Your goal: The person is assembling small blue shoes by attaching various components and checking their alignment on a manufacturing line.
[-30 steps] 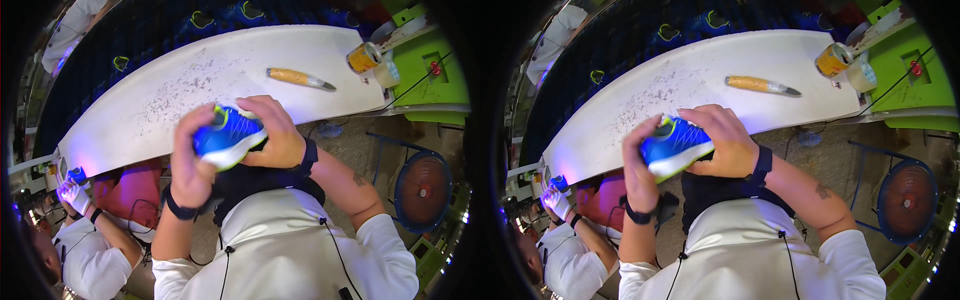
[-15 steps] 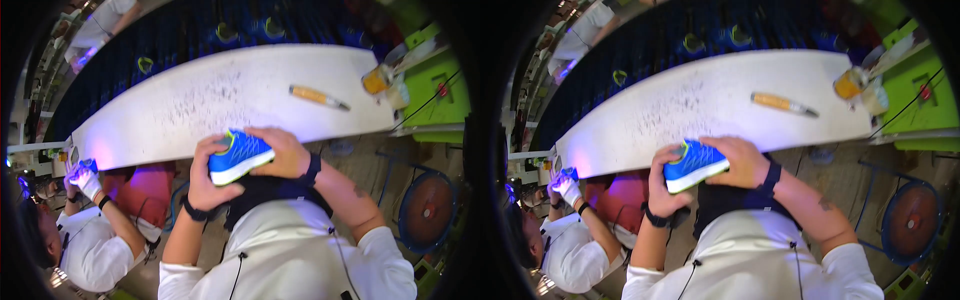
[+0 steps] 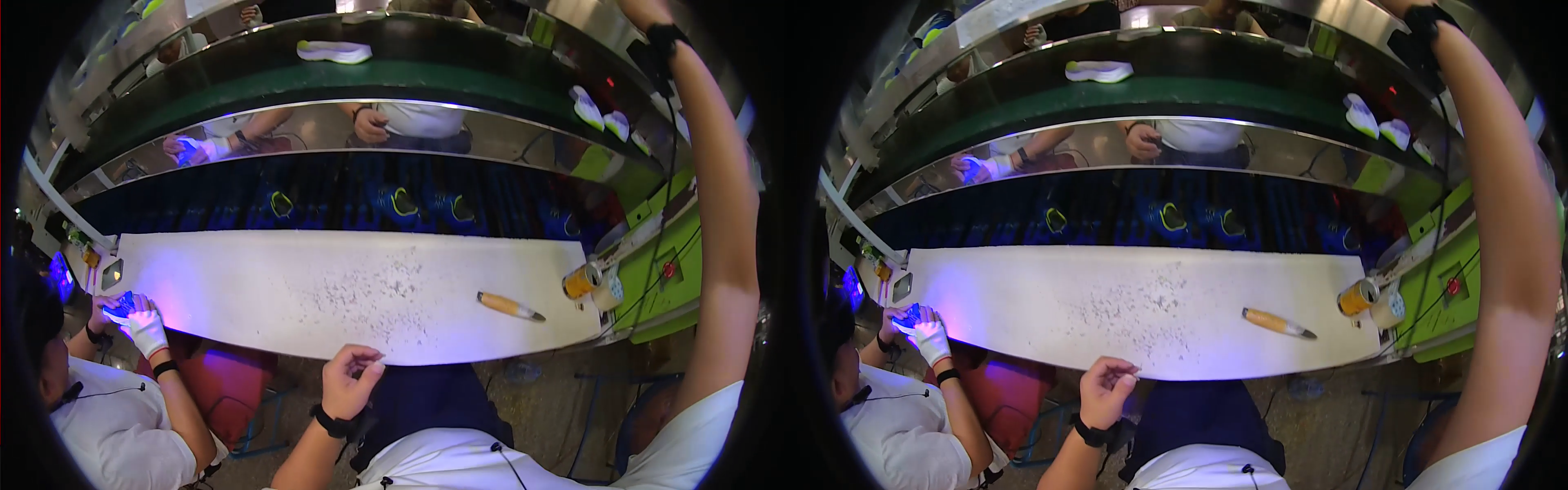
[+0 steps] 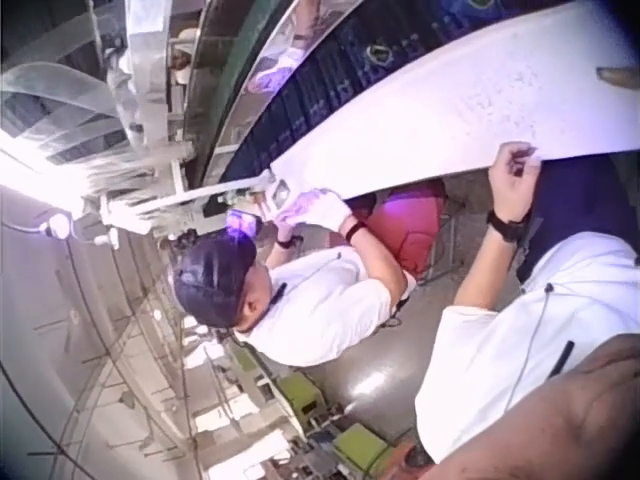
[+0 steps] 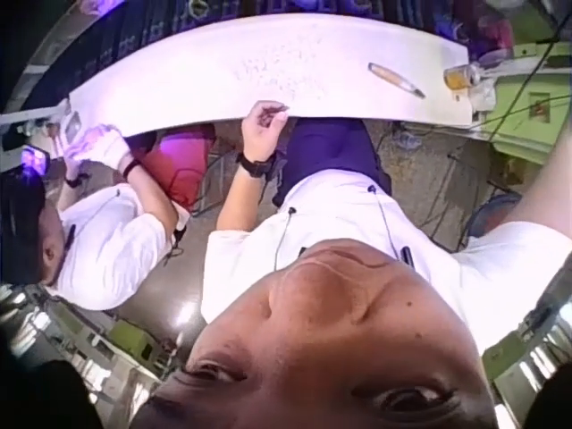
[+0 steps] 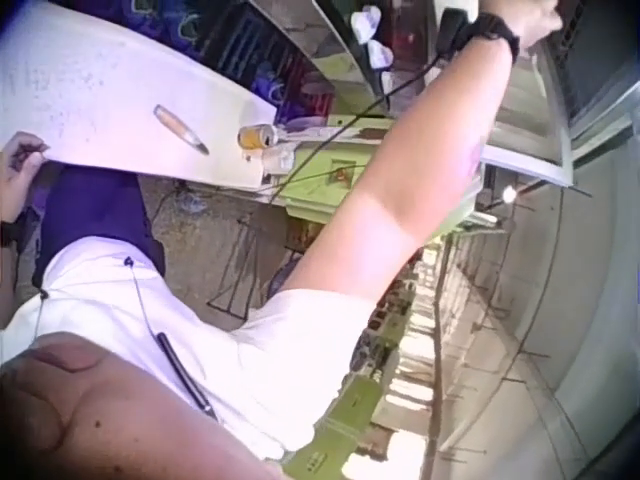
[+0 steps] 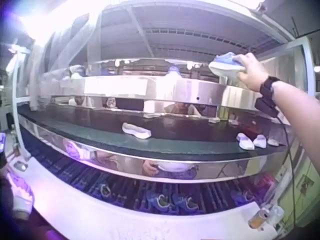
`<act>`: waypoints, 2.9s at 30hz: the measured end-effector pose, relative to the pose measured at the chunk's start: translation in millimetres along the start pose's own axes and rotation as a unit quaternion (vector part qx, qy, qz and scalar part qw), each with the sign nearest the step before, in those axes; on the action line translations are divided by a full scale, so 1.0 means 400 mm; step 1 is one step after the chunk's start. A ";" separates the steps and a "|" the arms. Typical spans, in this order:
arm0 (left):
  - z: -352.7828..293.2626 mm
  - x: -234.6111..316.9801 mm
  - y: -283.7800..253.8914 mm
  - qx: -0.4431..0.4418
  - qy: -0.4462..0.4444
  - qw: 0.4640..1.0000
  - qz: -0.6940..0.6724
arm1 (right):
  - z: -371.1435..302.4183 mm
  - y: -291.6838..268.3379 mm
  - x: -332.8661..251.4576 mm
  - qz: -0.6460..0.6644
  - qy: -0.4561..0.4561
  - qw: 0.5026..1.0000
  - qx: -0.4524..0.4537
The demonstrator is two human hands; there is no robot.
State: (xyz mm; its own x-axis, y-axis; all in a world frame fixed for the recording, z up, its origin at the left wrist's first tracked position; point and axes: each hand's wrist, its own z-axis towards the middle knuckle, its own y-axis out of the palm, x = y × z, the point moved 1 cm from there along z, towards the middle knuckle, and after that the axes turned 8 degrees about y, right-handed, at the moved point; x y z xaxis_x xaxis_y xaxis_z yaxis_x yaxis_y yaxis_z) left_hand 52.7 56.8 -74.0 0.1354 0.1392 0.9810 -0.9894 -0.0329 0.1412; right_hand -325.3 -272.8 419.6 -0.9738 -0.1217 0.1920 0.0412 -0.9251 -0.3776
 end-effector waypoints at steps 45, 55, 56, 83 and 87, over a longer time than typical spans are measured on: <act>0.123 0.049 0.104 -0.206 0.137 0.876 0.415 | -0.521 0.210 -0.054 0.204 0.117 0.965 -0.114; 0.105 0.023 0.133 -0.180 0.132 0.878 0.423 | -0.474 0.382 0.269 0.253 0.227 0.745 -0.575; 0.104 0.029 0.136 -0.193 0.129 0.874 0.426 | -0.464 0.387 0.208 0.300 0.256 0.720 -0.571; 0.072 -0.026 0.152 -0.199 0.399 0.828 0.341 | -1.257 -0.221 -0.338 0.551 0.389 0.680 -0.286; 0.166 0.009 0.244 -0.137 0.308 0.928 0.158 | -1.316 -0.266 -0.340 0.600 0.364 0.627 -0.339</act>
State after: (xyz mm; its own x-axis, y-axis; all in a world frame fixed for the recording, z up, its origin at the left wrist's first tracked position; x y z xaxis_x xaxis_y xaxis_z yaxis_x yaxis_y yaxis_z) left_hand -39.8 -11.8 -48.0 -0.1357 0.7077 0.6934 -0.9620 0.0732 -0.2630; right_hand -314.8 31.5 -43.2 -0.1883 -0.1594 -0.9691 0.9770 0.0702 -0.2014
